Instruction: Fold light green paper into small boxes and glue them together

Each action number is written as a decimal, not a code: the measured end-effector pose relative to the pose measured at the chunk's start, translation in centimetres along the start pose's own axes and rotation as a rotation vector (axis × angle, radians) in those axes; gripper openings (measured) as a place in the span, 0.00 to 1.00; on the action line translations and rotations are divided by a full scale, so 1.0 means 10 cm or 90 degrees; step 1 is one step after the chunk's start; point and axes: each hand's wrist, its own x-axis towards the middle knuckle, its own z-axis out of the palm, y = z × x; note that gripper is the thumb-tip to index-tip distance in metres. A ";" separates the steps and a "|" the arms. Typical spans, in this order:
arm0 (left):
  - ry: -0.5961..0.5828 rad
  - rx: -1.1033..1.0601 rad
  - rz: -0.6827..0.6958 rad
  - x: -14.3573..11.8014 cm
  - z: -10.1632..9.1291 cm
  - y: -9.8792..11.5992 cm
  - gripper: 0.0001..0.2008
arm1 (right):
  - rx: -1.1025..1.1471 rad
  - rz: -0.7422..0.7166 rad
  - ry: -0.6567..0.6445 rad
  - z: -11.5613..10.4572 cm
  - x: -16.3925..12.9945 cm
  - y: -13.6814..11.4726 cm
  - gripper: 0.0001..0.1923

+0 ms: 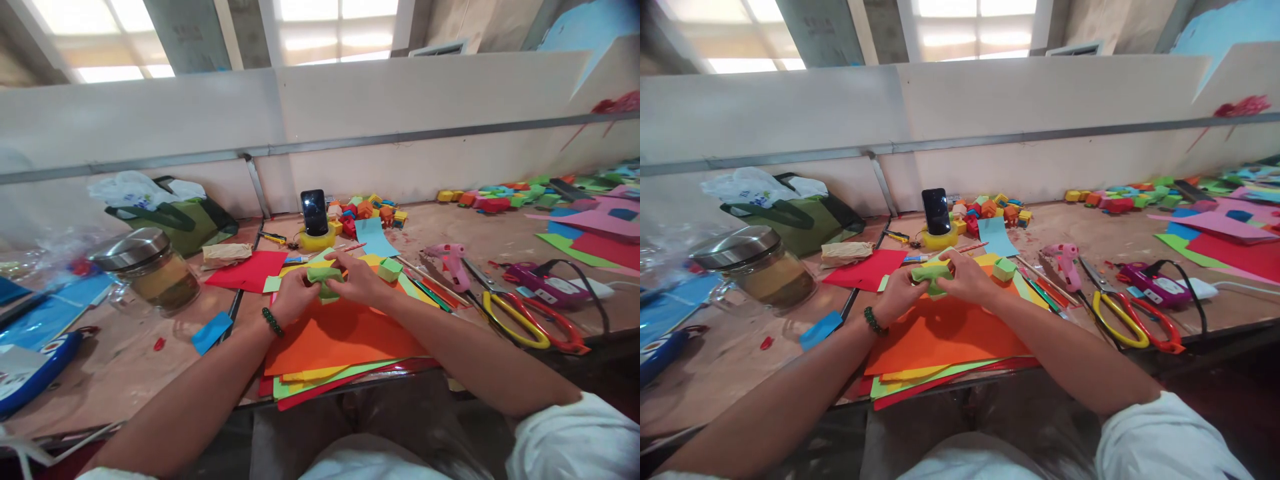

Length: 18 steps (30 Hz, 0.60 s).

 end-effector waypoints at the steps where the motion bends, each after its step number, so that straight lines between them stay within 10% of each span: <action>1: 0.026 0.008 0.000 0.00 -0.01 0.00 0.04 | 0.007 0.024 -0.005 -0.01 0.01 0.01 0.14; 4: 0.069 0.059 0.008 0.00 -0.02 0.00 0.03 | 0.021 0.071 -0.014 -0.03 0.04 0.04 0.03; 18: 0.020 0.091 0.039 0.00 -0.02 -0.10 0.05 | 0.108 0.059 0.051 -0.02 0.03 0.00 0.07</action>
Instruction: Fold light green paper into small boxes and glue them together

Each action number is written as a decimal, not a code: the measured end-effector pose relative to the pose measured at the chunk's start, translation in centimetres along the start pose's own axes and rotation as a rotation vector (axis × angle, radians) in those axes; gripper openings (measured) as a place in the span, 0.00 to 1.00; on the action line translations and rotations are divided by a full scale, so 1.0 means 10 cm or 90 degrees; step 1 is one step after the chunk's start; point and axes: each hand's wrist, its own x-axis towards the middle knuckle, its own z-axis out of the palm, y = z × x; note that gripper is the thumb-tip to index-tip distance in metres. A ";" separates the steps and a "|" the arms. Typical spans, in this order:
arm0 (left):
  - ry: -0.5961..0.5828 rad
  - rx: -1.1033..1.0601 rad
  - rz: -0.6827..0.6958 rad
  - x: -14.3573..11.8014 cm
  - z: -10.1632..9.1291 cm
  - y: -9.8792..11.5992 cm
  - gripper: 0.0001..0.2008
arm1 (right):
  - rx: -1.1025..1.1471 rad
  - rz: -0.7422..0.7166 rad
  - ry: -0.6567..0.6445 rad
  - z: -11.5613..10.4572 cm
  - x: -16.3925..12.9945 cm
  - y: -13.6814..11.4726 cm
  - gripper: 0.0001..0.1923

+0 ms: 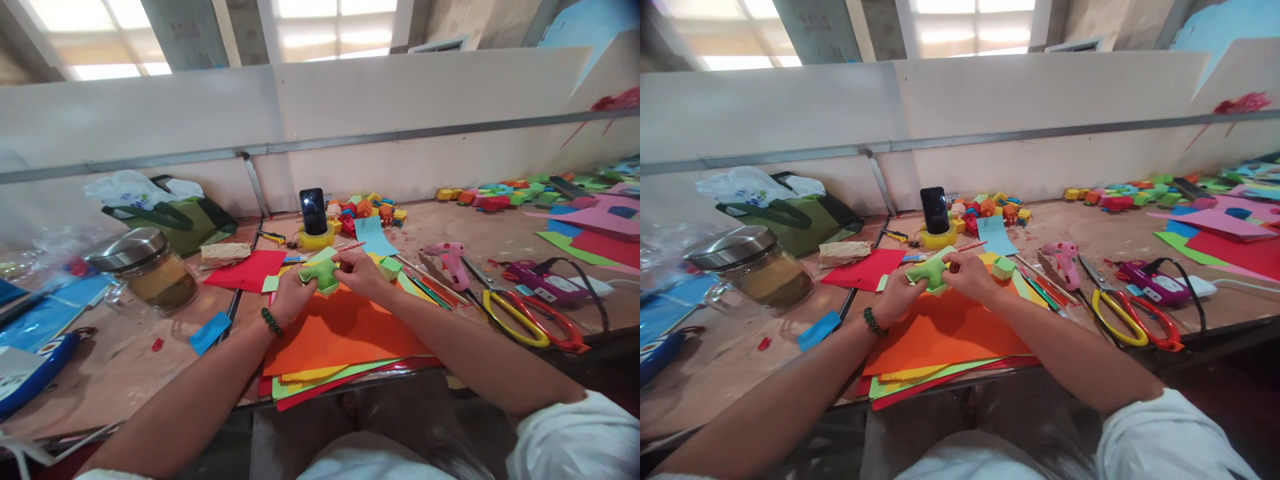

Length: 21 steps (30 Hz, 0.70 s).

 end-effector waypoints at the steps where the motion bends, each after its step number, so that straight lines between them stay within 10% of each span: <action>1: -0.004 -0.002 0.003 0.00 0.01 0.00 0.05 | -0.010 0.000 0.000 0.01 0.00 0.01 0.05; 21: 0.013 -0.096 -0.032 0.02 0.04 -0.10 0.05 | 0.299 0.101 -0.081 -0.07 0.06 0.00 0.12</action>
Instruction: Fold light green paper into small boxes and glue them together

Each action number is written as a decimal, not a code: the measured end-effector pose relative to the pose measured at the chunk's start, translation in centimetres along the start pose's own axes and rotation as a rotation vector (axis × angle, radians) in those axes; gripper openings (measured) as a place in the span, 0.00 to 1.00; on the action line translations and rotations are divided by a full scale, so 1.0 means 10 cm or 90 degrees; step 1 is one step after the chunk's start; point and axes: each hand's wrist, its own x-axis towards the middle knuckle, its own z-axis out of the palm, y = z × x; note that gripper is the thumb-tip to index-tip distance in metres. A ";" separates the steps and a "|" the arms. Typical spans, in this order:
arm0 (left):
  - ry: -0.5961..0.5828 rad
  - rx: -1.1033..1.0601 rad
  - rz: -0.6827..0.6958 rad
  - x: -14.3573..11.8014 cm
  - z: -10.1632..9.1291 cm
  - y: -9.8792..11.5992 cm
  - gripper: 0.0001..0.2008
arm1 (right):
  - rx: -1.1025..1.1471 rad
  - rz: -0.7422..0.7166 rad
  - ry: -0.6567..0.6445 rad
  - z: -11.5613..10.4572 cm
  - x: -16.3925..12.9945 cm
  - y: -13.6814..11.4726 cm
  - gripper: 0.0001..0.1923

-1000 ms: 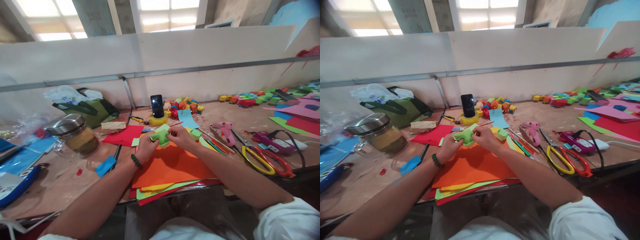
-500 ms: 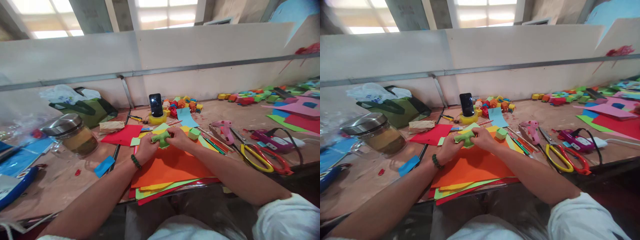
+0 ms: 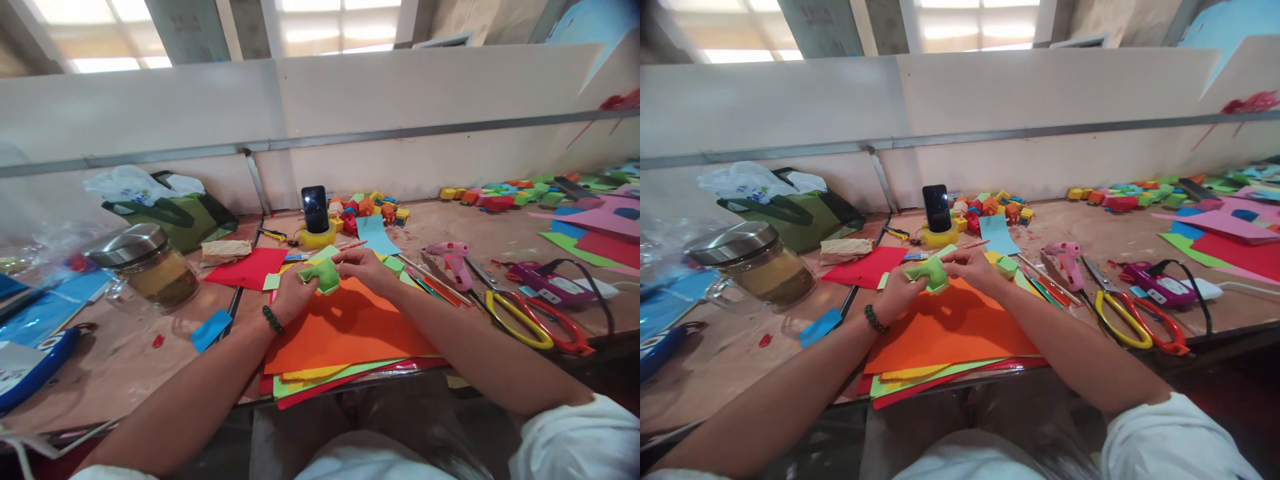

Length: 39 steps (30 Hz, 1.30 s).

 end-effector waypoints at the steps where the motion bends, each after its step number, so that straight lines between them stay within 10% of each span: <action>1: -0.002 -0.024 -0.010 0.00 0.01 -0.02 0.05 | -0.016 -0.009 -0.008 -0.01 0.00 0.01 0.12; 39: -0.060 -0.181 -0.102 0.00 -0.01 0.00 0.05 | -0.130 -0.057 -0.008 0.04 -0.01 0.12 0.17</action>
